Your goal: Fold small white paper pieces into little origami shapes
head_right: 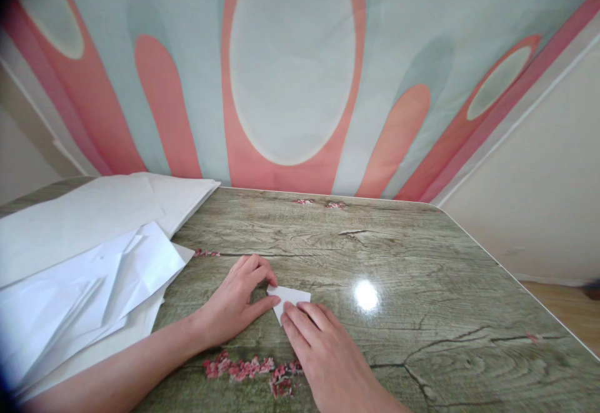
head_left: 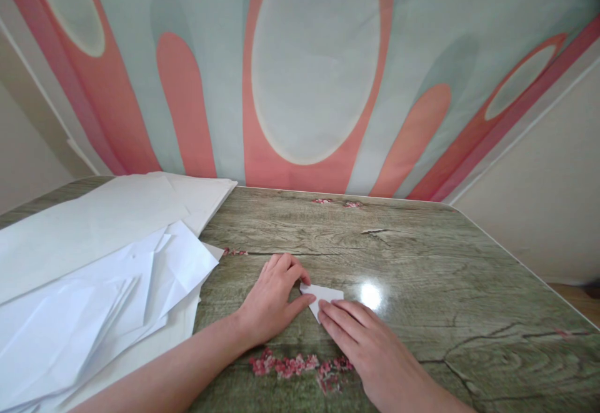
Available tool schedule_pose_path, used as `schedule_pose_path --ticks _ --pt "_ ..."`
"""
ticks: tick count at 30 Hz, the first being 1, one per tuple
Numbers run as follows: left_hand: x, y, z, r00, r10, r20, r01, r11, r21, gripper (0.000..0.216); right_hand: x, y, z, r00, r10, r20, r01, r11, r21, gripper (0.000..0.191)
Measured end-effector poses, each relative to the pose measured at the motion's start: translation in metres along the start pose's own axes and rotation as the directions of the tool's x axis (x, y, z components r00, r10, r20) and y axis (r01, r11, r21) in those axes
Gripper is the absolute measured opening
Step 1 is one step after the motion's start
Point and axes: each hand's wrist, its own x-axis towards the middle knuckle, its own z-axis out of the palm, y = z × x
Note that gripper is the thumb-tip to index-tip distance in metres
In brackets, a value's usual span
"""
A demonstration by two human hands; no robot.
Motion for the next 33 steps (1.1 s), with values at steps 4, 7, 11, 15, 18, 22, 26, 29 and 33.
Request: schedule_pose_path --ticks 4,7,11,15,18,22,26,29,33 --pt "0.001 0.0 -0.004 0.999 0.008 0.052 -0.007 1.0 -0.02 0.011 0.0 0.001 -0.002 1.0 0.029 -0.009 -0.029 0.999 0.037 0.043" --pt "0.002 0.0 -0.002 0.998 0.004 0.059 -0.002 1.0 -0.021 0.009 0.0 0.002 -0.001 1.0 0.0 -0.031 0.002 0.998 0.055 0.041" --pt "0.004 0.001 0.001 0.998 -0.003 0.066 0.005 1.0 -0.03 0.006 0.001 0.003 -0.001 0.999 -0.024 -0.029 0.026 0.998 0.057 0.042" --pt "0.006 0.004 0.003 0.998 -0.03 0.059 0.03 1.0 -0.003 0.007 0.003 0.002 -0.004 1.0 -0.019 -0.012 0.02 0.998 0.052 0.042" --pt "0.006 0.005 0.005 0.997 -0.06 0.054 0.059 0.998 0.02 0.007 0.005 0.001 -0.007 1.0 -0.014 -0.004 0.014 0.998 0.06 0.04" --pt "0.006 0.005 0.008 0.996 -0.069 0.05 0.068 0.997 0.023 0.007 0.006 0.001 -0.008 1.0 -0.011 0.002 0.011 0.997 0.071 0.041" --pt "0.007 0.004 0.009 0.997 -0.066 0.049 0.066 0.998 0.016 0.007 0.007 0.002 -0.009 0.999 -0.011 0.033 0.008 0.994 0.108 0.042" --pt "0.008 0.006 0.009 0.996 -0.081 0.046 0.08 0.997 0.017 0.007 0.007 0.004 -0.009 0.999 -0.018 0.045 0.013 0.992 0.127 0.043" --pt "0.007 0.007 0.009 0.994 -0.102 0.041 0.101 0.995 0.027 0.007 0.006 0.004 -0.009 0.999 -0.01 0.048 0.003 0.991 0.135 0.044"
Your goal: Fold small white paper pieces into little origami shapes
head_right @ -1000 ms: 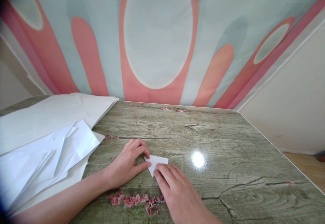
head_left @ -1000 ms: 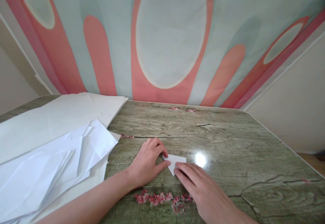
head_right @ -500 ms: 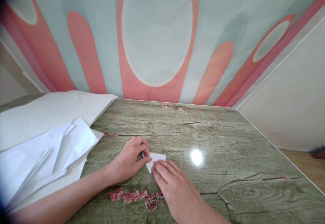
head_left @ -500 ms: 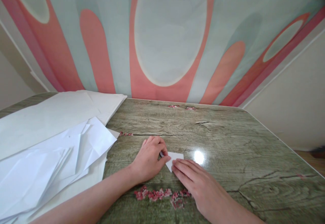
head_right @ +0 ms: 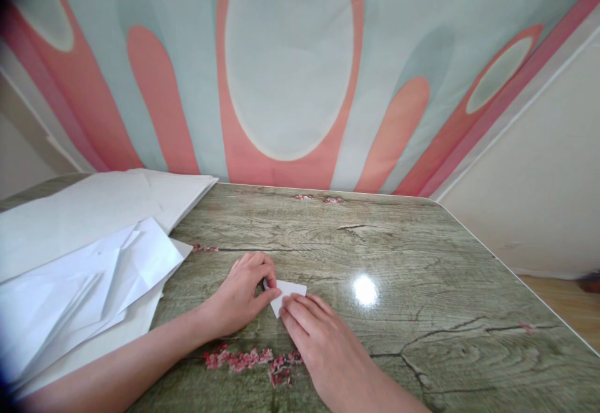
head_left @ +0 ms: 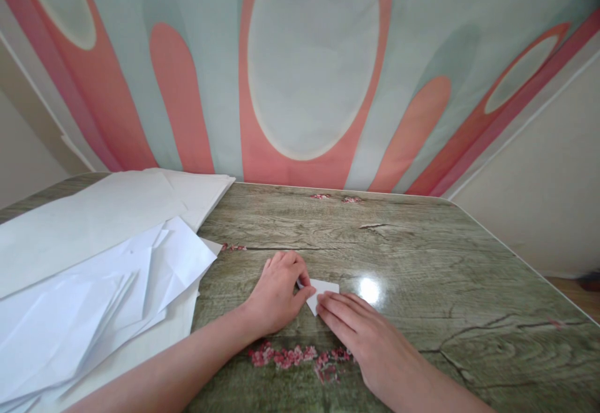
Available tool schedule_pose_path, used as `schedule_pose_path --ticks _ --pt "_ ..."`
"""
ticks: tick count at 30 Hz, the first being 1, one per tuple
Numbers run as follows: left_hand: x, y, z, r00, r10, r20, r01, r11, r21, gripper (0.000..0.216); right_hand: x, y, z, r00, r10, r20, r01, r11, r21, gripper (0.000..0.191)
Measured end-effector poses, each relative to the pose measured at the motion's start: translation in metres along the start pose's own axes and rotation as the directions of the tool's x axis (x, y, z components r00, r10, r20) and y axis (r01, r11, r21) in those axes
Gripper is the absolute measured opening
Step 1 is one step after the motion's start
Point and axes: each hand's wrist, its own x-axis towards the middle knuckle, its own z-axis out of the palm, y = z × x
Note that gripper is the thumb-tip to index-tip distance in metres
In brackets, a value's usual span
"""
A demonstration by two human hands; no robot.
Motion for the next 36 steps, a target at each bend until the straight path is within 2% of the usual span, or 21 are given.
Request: schedule_pose_path --ticks 5,10,17,27,36 --pt "0.0 -0.001 0.001 1.0 0.003 0.009 -0.003 1.0 0.012 0.008 0.001 -0.004 0.0 0.999 -0.005 0.039 0.007 0.999 -0.046 0.046" --pt "0.001 -0.003 -0.002 1.0 -0.002 0.006 0.002 1.0 0.024 0.008 0.002 -0.007 0.003 0.999 0.01 0.051 -0.004 0.994 -0.105 0.04" --pt "0.0 -0.004 -0.004 0.999 -0.04 -0.003 0.04 0.998 0.05 0.027 0.002 -0.007 0.008 0.999 0.017 0.042 -0.012 0.991 -0.132 0.038" --pt "-0.004 -0.006 -0.002 1.0 -0.012 -0.025 0.014 0.996 0.084 0.037 0.005 -0.005 0.008 0.998 0.029 0.059 -0.02 0.989 -0.149 0.037" --pt "-0.004 -0.017 -0.004 0.998 -0.054 -0.022 0.058 0.977 0.206 0.072 0.005 -0.008 0.008 0.999 0.031 0.034 -0.025 0.986 -0.165 0.04"
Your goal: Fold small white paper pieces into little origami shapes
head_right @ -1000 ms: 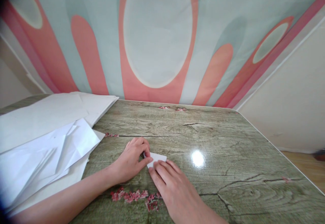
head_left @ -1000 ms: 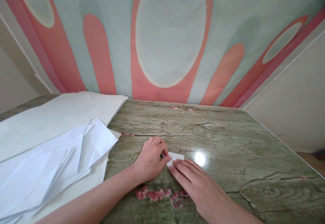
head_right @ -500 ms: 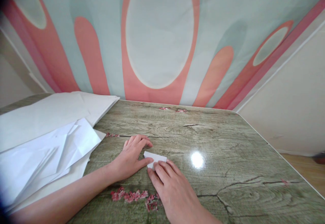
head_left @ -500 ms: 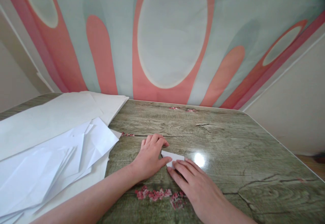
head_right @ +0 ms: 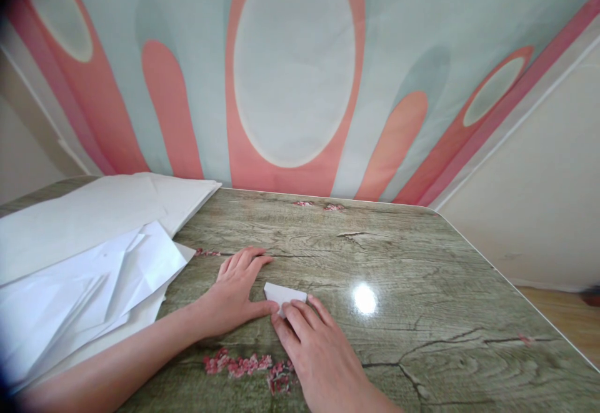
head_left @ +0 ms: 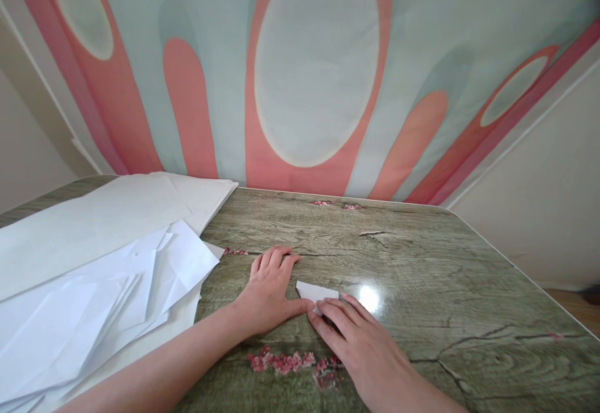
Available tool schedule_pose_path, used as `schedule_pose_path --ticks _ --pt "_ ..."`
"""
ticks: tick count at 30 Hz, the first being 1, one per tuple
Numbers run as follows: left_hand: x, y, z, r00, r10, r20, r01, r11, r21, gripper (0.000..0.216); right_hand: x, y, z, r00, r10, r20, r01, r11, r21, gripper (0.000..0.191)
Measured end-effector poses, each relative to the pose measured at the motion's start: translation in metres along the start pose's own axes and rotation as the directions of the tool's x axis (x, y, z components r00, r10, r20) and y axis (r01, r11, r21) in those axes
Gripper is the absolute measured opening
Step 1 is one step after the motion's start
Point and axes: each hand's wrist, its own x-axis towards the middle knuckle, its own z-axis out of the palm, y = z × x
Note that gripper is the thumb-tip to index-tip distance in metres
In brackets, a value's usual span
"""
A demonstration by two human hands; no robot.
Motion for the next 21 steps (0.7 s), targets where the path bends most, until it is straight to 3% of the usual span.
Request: schedule_pose_path --ticks 7,14,18,21 --pt "0.012 -0.012 0.001 0.998 -0.042 -0.045 0.043 0.999 0.016 0.082 0.0 -0.001 -0.002 1.0 0.004 -0.012 -0.004 1.0 0.014 0.039" --pt "0.016 -0.016 0.001 0.997 -0.043 -0.068 0.045 0.999 0.025 0.074 0.0 -0.001 -0.003 1.0 -0.004 -0.018 0.004 1.0 -0.018 0.039" --pt "0.012 -0.013 -0.001 0.996 -0.015 -0.092 0.016 1.0 0.011 0.057 0.0 -0.001 -0.004 1.0 -0.013 -0.01 0.013 1.0 -0.011 0.04" --pt "0.007 -0.008 -0.003 0.987 0.069 -0.146 -0.078 0.995 -0.059 0.034 -0.001 0.0 -0.002 1.0 -0.026 -0.01 0.026 1.0 0.016 0.04"
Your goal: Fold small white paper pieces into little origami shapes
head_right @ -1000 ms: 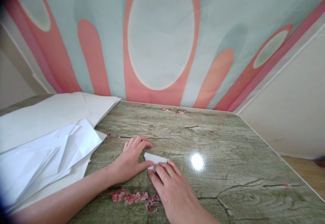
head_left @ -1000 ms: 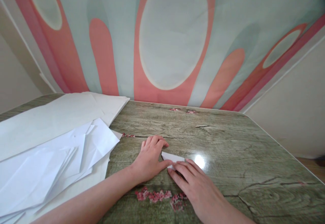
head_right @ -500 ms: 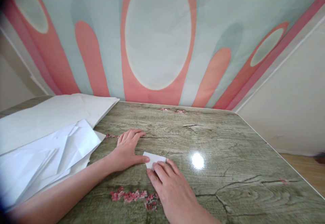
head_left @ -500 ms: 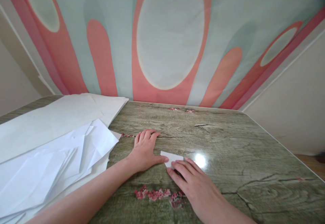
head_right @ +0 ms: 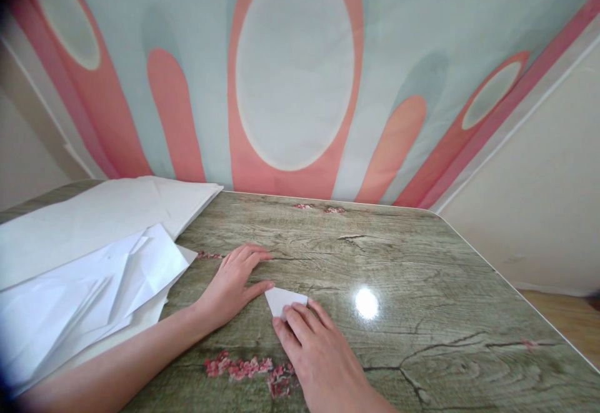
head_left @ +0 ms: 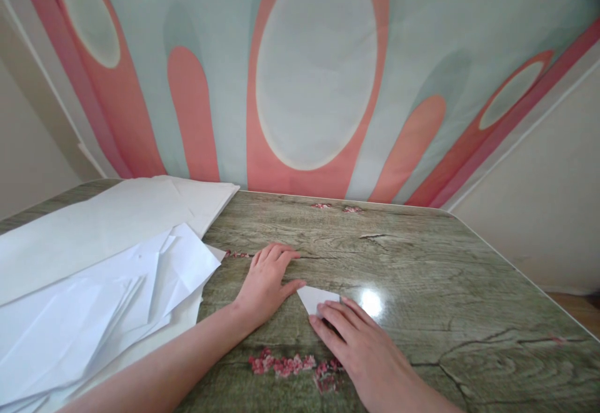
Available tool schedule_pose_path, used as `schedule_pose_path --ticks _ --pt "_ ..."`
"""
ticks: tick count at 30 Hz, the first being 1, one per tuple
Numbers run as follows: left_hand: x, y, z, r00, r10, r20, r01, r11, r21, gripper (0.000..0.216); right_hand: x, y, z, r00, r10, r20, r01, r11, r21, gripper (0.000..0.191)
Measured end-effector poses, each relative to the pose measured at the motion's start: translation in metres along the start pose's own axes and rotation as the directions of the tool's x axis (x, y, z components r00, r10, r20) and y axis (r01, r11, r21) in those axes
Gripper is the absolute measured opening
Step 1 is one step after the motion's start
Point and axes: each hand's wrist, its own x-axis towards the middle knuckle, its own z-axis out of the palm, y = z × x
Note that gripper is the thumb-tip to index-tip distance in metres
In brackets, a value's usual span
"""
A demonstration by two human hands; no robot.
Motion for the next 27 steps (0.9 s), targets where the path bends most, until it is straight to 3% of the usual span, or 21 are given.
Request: schedule_pose_path --ticks 5,8,13,20,27 --pt "-0.006 0.011 -0.006 0.998 0.05 0.031 -0.045 0.989 -0.139 0.011 -0.002 0.006 -0.001 0.999 -0.031 -0.015 0.032 0.998 0.049 0.044" --pt "-0.008 0.014 -0.009 0.994 0.027 0.11 -0.009 0.987 -0.161 0.016 -0.003 0.009 -0.002 0.999 -0.052 -0.013 0.053 0.996 0.077 0.048" --pt "-0.01 0.014 -0.006 0.994 -0.04 0.104 0.055 0.988 -0.141 0.021 -0.005 0.011 -0.001 0.994 -0.034 -0.099 0.048 0.988 0.144 0.046" --pt "-0.011 0.018 -0.005 0.987 -0.086 0.134 0.106 0.983 -0.152 0.02 0.002 0.019 -0.004 0.97 0.194 -0.144 -0.121 0.906 0.405 0.031" --pt "-0.009 0.019 -0.006 0.978 -0.113 0.174 0.137 0.981 -0.133 0.021 0.013 0.028 0.005 0.928 0.357 -0.108 -0.27 0.843 0.464 0.028"
